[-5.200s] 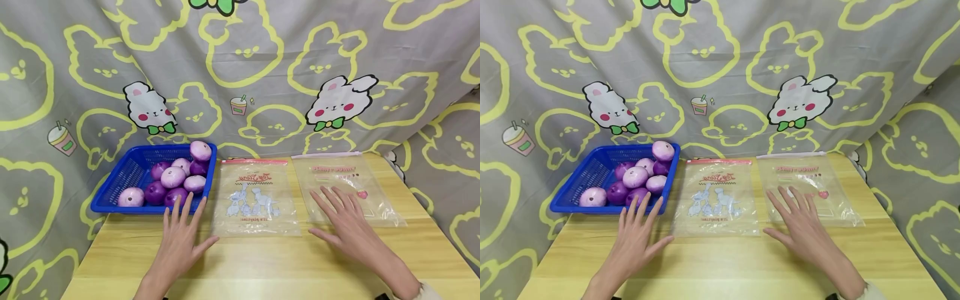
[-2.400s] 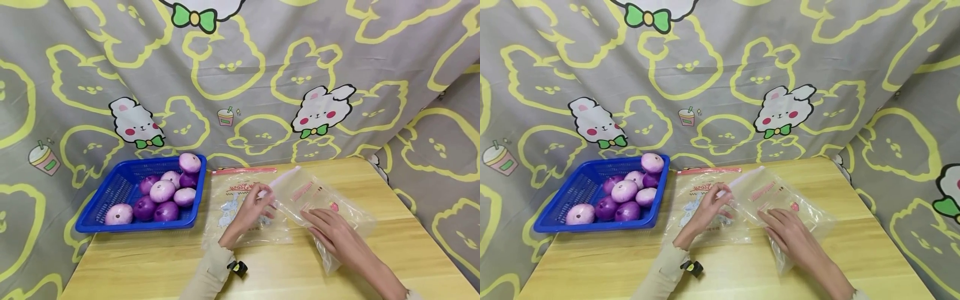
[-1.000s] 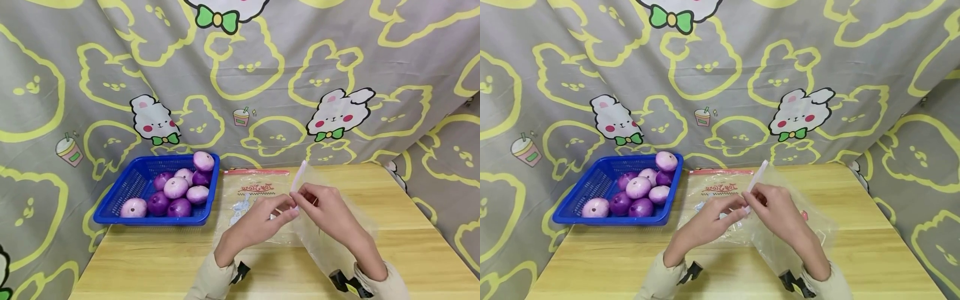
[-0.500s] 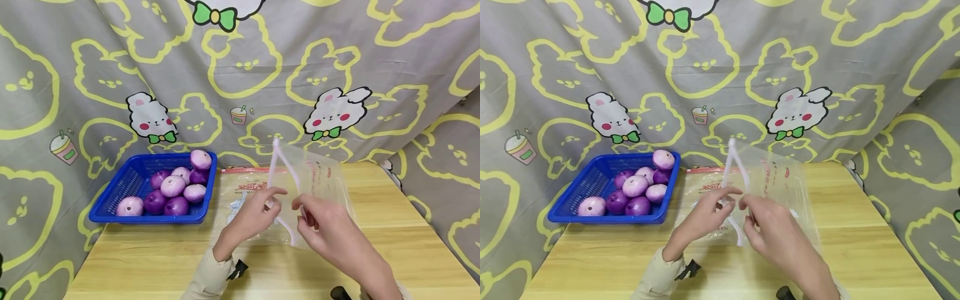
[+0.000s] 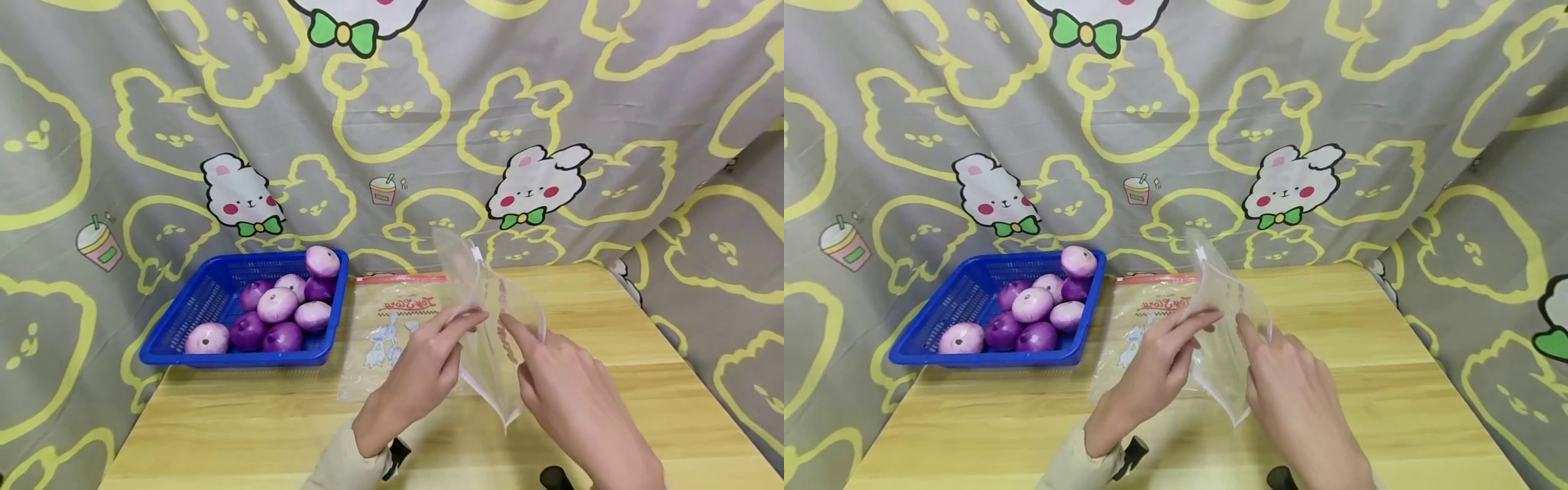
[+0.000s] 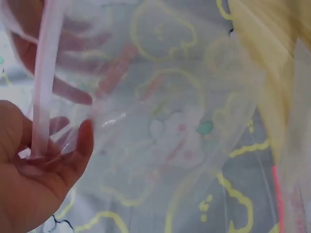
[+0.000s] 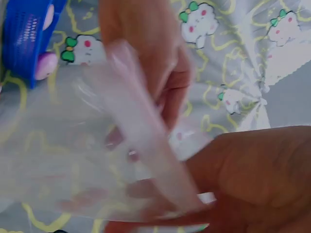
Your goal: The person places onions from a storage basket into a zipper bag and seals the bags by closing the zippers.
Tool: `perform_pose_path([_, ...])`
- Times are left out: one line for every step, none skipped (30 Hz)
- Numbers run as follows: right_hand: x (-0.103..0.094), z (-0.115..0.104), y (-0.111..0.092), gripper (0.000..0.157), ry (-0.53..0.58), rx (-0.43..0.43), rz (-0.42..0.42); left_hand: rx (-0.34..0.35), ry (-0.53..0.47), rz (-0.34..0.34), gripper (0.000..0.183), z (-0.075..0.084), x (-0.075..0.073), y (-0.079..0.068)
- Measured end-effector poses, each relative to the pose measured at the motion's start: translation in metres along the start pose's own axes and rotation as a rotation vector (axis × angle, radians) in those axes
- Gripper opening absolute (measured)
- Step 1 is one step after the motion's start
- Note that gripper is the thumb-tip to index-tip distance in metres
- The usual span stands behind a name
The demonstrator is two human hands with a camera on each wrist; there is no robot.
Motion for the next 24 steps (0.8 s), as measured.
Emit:
perform_pose_path([-0.003,-0.001,0.003,0.05,0.025,-0.014,0.041,0.004,0.019,0.028,0.043,0.001,-0.003,0.001])
perform_pose_path([-0.006,-0.003,0.006,0.047,0.049,-0.029,0.081,-0.005,0.035,0.058,0.039,0.001,-0.005,0.001])
perform_pose_path([-0.009,-0.004,0.009,0.044,0.067,-0.047,0.125,-0.019,0.062,0.087,0.035,-0.001,-0.008,0.001])
perform_pose_path([-0.013,-0.005,0.011,0.041,0.08,-0.064,0.172,-0.04,0.085,0.114,0.032,-0.003,-0.01,0.002])
perform_pose_path([-0.015,-0.006,0.013,0.038,0.092,-0.073,0.212,-0.068,0.106,0.135,0.031,-0.006,-0.013,0.001])
perform_pose_path([-0.018,-0.005,0.014,0.035,0.102,-0.077,0.253,-0.095,0.125,0.146,0.031,-0.01,-0.014,0.001])
perform_pose_path([-0.02,-0.004,0.016,0.032,0.109,-0.076,0.29,-0.122,0.142,0.149,0.032,-0.013,-0.015,0.001])
perform_pose_path([-0.022,-0.002,0.017,0.027,0.113,-0.069,0.324,-0.145,0.165,0.145,0.034,-0.017,-0.016,0.0])
perform_pose_path([-0.023,0.001,0.018,0.022,0.118,-0.057,0.357,-0.163,0.196,0.143,0.03,-0.021,-0.017,0.0])
perform_pose_path([-0.023,0.005,0.019,0.016,0.127,-0.036,0.383,-0.18,0.225,0.141,0.025,-0.025,-0.019,-0.001])
perform_pose_path([-0.023,0.009,0.019,0.013,0.139,-0.016,0.403,-0.194,0.263,0.141,0.022,-0.028,-0.022,-0.001])
perform_pose_path([-0.021,0.012,0.018,0.014,0.146,-0.002,0.416,-0.204,0.306,0.139,0.02,-0.031,-0.025,-0.001])
perform_pose_path([-0.019,0.015,0.018,0.019,0.154,0.007,0.419,-0.209,0.352,0.134,0.017,-0.033,-0.027,-0.001])
perform_pose_path([-0.016,0.017,0.016,0.027,0.159,0.014,0.417,-0.215,0.393,0.128,0.014,-0.036,-0.03,-0.002])
perform_pose_path([-0.013,0.019,0.015,0.039,0.163,0.021,0.401,-0.22,0.427,0.114,0.013,-0.038,-0.031,-0.002])
perform_pose_path([-0.009,0.02,0.014,0.052,0.163,0.026,0.376,-0.22,0.452,0.091,0.019,-0.04,-0.032,-0.003])
perform_pose_path([-0.005,0.022,0.013,0.066,0.159,0.026,0.345,-0.219,0.463,0.06,0.026,-0.041,-0.031,-0.004])
perform_pose_path([-0.002,0.022,0.012,0.072,0.154,0.027,0.314,-0.22,0.463,0.025,0.033,-0.043,-0.029,-0.005])
perform_pose_path([0.001,0.024,0.011,0.072,0.146,0.035,0.281,-0.226,0.456,-0.005,0.04,-0.044,-0.027,-0.006])
perform_pose_path([0.004,0.025,0.011,0.071,0.14,0.041,0.256,-0.234,0.455,-0.027,0.047,-0.045,-0.026,-0.007])
perform_pose_path([0.006,0.026,0.011,0.069,0.136,0.05,0.237,-0.24,0.454,-0.041,0.054,-0.046,-0.026,-0.007])
perform_pose_path([0.007,0.026,0.01,0.069,0.132,0.051,0.227,-0.248,0.455,-0.048,0.058,-0.047,-0.027,-0.007])
perform_pose_path([0.008,0.026,0.01,0.07,0.13,0.05,0.224,-0.258,0.46,-0.049,0.061,-0.048,-0.028,-0.007])
perform_pose_path([0.008,0.025,0.01,0.07,0.13,0.047,0.23,-0.269,0.47,-0.046,0.061,-0.048,-0.029,-0.006])
Point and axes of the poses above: each hand's wrist, its own y-axis towards the middle knuckle, its own x-axis out of the palm, z = x × y, the point moved 9 cm from there along y, towards the middle knuckle, and after that the axes turned 9 degrees about z, right-handed, at the moved point
